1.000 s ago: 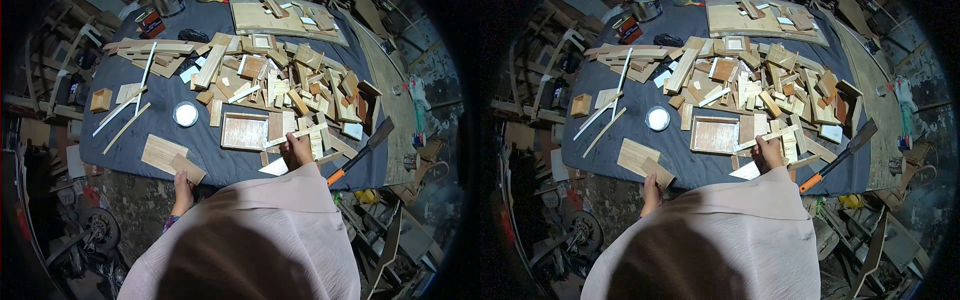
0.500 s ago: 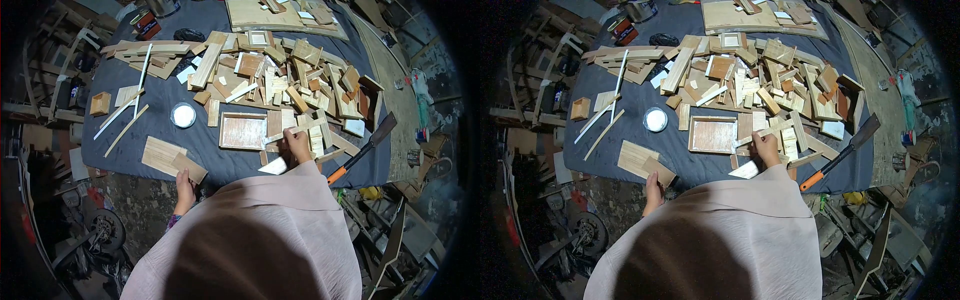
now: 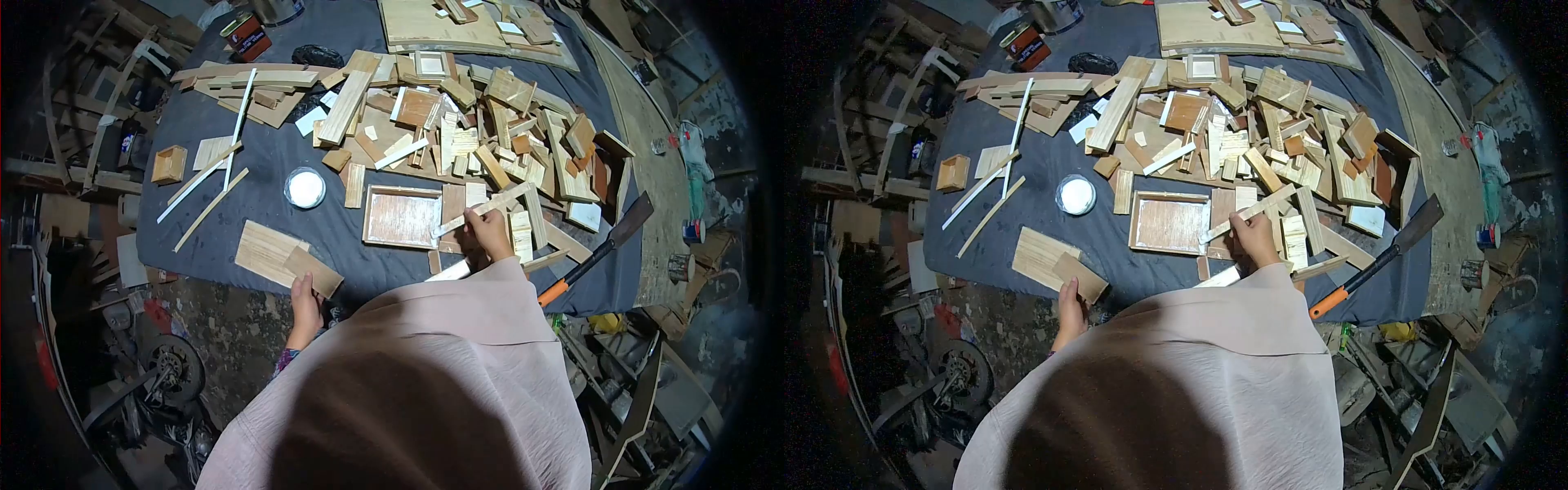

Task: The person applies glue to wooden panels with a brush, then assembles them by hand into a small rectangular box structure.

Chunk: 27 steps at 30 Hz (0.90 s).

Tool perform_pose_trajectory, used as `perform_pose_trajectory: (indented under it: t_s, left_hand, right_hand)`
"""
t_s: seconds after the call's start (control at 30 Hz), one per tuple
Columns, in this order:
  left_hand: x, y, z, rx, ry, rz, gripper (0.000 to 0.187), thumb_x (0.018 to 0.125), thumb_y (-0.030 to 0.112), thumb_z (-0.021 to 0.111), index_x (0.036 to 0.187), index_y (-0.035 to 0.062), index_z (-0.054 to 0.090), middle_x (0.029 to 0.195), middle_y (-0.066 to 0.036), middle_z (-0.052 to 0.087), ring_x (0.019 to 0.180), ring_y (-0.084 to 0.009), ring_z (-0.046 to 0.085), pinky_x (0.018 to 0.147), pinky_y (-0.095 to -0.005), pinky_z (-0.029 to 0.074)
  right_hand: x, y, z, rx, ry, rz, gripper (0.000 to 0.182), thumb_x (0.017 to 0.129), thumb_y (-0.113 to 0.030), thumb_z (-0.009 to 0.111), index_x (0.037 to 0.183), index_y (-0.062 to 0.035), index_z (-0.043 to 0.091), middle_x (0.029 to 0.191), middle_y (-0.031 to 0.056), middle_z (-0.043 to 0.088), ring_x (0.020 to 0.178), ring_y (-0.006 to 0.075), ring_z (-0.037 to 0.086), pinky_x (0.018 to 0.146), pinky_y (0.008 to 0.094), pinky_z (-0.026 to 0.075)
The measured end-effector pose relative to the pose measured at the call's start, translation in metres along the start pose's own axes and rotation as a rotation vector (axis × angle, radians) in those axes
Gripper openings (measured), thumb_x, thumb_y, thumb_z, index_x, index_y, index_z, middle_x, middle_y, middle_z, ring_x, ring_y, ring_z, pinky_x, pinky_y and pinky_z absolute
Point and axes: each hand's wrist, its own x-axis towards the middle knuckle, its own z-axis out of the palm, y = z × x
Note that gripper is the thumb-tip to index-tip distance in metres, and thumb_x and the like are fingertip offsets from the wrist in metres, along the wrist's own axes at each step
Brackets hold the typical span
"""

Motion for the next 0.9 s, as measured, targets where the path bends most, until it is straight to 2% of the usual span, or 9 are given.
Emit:
perform_pose_trajectory:
  t_s: [0.1, 0.17, 0.27, 0.4, 0.47, 0.57, 0.7, 0.9]
  left_hand:
    - [-0.001, 0.000, 0.001, 0.011, -0.010, 0.008, 0.016, 0.085, 0.023, 0.045, 0.090, 0.0081, 0.046, 0.085, -0.002, 0.054, 0.077, -0.0112, 0.053, 0.066, -0.0247, 0.041]
    - [-0.003, 0.001, 0.002, 0.011, 0.024, 0.005, 0.014, 0.085, 0.023, 0.046, 0.087, 0.0087, 0.046, 0.082, -0.002, 0.054, 0.075, -0.0110, 0.053, 0.065, -0.0251, 0.041]
    - [0.002, -0.007, -0.006, 0.022, 0.041, -0.013, 0.015, 0.085, 0.023, 0.046, 0.089, 0.0092, 0.045, 0.085, -0.003, 0.054, 0.077, -0.0114, 0.053, 0.065, -0.0253, 0.041]
    - [0.000, -0.007, -0.004, -0.025, 0.022, 0.002, 0.016, 0.084, 0.024, 0.046, 0.092, 0.0096, 0.045, 0.087, -0.003, 0.054, 0.079, -0.0118, 0.053, 0.066, -0.0256, 0.042]
    - [0.000, -0.007, -0.004, 0.005, 0.022, 0.000, 0.019, 0.084, 0.024, 0.046, 0.096, 0.0092, 0.044, 0.089, -0.004, 0.054, 0.081, -0.0123, 0.053, 0.067, -0.0258, 0.042]
    - [0.002, -0.010, -0.005, -0.007, -0.011, 0.014, 0.019, 0.085, 0.023, 0.046, 0.096, 0.0087, 0.044, 0.089, -0.004, 0.054, 0.080, -0.0122, 0.053, 0.068, -0.0263, 0.042]
    - [-0.001, -0.005, 0.003, -0.020, 0.027, 0.002, 0.017, 0.085, 0.022, 0.045, 0.095, 0.0083, 0.045, 0.088, -0.003, 0.054, 0.079, -0.0120, 0.053, 0.067, -0.0259, 0.043]
    - [0.000, -0.007, -0.001, -0.030, -0.024, 0.028, 0.017, 0.085, 0.023, 0.045, 0.094, 0.0084, 0.045, 0.087, -0.003, 0.053, 0.079, -0.0114, 0.052, 0.066, -0.0245, 0.043]
  right_hand:
    - [0.000, -0.001, -0.001, -0.050, 0.019, -0.039, 0.024, 0.077, -0.018, 0.057, 0.061, 0.0002, 0.057, 0.051, 0.0039, 0.053, 0.041, 0.0094, 0.047, 0.039, 0.0226, 0.034]
    - [-0.003, -0.012, -0.003, -0.151, -0.073, 0.019, 0.024, 0.077, -0.017, 0.056, 0.061, 0.0005, 0.057, 0.051, 0.0039, 0.053, 0.041, 0.0095, 0.047, 0.039, 0.0227, 0.034]
    - [-0.004, -0.005, -0.001, -0.180, -0.077, 0.013, 0.024, 0.076, -0.016, 0.056, 0.060, 0.0005, 0.057, 0.050, 0.0040, 0.053, 0.041, 0.0098, 0.047, 0.038, 0.0229, 0.034]
    - [-0.006, -0.002, 0.001, -0.068, -0.095, 0.036, 0.025, 0.076, -0.016, 0.057, 0.058, 0.0005, 0.056, 0.049, 0.0044, 0.053, 0.041, 0.0101, 0.047, 0.038, 0.0235, 0.034]
    - [0.001, 0.006, 0.000, -0.175, 0.042, -0.067, 0.026, 0.076, -0.017, 0.057, 0.056, 0.0003, 0.056, 0.049, 0.0048, 0.053, 0.041, 0.0101, 0.048, 0.037, 0.0238, 0.034]
    - [0.015, 0.011, 0.002, -0.161, 0.081, -0.077, 0.032, 0.075, -0.021, 0.057, 0.053, 0.0028, 0.057, 0.047, 0.0091, 0.055, 0.040, 0.0140, 0.051, 0.039, 0.0276, 0.038]
    - [0.028, 0.012, 0.008, -0.072, 0.156, -0.127, 0.033, 0.075, -0.022, 0.058, 0.052, 0.0025, 0.057, 0.045, 0.0083, 0.054, 0.038, 0.0139, 0.050, 0.039, 0.0273, 0.037]
    - [0.022, -0.003, 0.003, -0.076, 0.060, -0.126, 0.028, 0.076, -0.018, 0.057, 0.056, 0.0018, 0.058, 0.049, 0.0071, 0.055, 0.041, 0.0130, 0.050, 0.040, 0.0266, 0.038]
